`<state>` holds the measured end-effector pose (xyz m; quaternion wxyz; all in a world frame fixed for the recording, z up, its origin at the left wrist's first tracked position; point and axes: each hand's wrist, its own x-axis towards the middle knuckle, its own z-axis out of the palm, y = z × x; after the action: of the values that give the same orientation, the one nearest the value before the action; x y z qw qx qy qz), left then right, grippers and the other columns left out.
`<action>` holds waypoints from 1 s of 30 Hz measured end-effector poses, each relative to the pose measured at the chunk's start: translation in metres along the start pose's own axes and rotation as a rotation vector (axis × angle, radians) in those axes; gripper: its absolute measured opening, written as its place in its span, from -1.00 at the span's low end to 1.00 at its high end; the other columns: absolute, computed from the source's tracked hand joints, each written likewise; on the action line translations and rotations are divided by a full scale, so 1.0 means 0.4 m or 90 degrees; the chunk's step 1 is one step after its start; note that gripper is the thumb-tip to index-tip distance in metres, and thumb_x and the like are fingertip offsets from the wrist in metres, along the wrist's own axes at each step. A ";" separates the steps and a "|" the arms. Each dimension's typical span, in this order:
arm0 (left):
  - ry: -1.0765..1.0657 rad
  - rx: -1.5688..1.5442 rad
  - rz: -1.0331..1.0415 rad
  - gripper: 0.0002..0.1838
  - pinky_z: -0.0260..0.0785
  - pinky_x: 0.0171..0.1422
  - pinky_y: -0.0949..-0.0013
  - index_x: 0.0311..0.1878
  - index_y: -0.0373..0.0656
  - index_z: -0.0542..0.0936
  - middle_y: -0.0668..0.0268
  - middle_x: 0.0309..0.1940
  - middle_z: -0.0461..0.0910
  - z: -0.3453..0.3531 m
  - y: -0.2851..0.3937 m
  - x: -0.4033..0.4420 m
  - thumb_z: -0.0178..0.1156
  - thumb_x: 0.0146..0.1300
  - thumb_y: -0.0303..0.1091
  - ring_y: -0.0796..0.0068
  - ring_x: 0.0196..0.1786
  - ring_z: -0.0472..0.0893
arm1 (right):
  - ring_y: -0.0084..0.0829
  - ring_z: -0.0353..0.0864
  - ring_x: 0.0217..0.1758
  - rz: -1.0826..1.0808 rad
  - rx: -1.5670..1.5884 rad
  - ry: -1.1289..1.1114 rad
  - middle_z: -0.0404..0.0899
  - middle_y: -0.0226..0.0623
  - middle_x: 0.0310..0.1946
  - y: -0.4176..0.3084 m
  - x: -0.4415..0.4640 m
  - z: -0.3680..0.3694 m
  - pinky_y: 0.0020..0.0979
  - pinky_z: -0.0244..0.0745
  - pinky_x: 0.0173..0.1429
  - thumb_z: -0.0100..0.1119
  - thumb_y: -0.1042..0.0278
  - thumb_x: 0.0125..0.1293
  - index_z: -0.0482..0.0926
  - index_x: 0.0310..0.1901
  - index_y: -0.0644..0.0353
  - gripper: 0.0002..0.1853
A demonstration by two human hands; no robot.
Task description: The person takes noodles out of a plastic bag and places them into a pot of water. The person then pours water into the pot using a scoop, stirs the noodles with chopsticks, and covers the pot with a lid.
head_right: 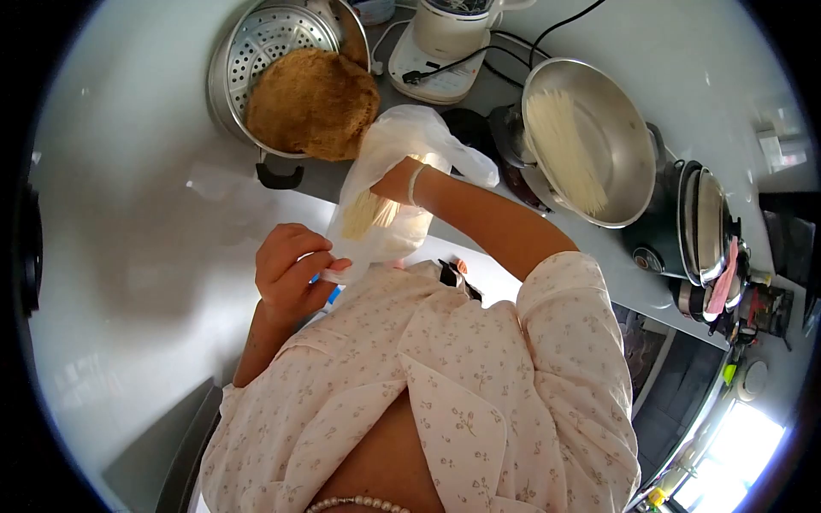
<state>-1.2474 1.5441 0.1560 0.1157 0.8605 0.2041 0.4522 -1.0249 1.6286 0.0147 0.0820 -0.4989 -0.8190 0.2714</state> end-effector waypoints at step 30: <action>0.014 0.046 -0.055 -0.77 0.43 -0.29 0.28 -0.44 -0.25 0.54 0.18 -0.36 0.58 -0.030 -0.030 -0.029 0.45 -0.13 -0.57 0.21 -0.35 0.55 | -0.15 0.56 0.16 -0.046 -0.085 -0.116 0.63 -0.21 0.04 -0.006 -0.101 -0.203 -0.23 0.43 0.27 0.04 0.36 0.30 0.63 0.03 0.04 -0.70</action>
<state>-1.2662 1.5496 0.1497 0.1016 0.8496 0.2586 0.4483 -0.9742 1.6224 0.0894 -0.0169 -0.4469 -0.8566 0.2572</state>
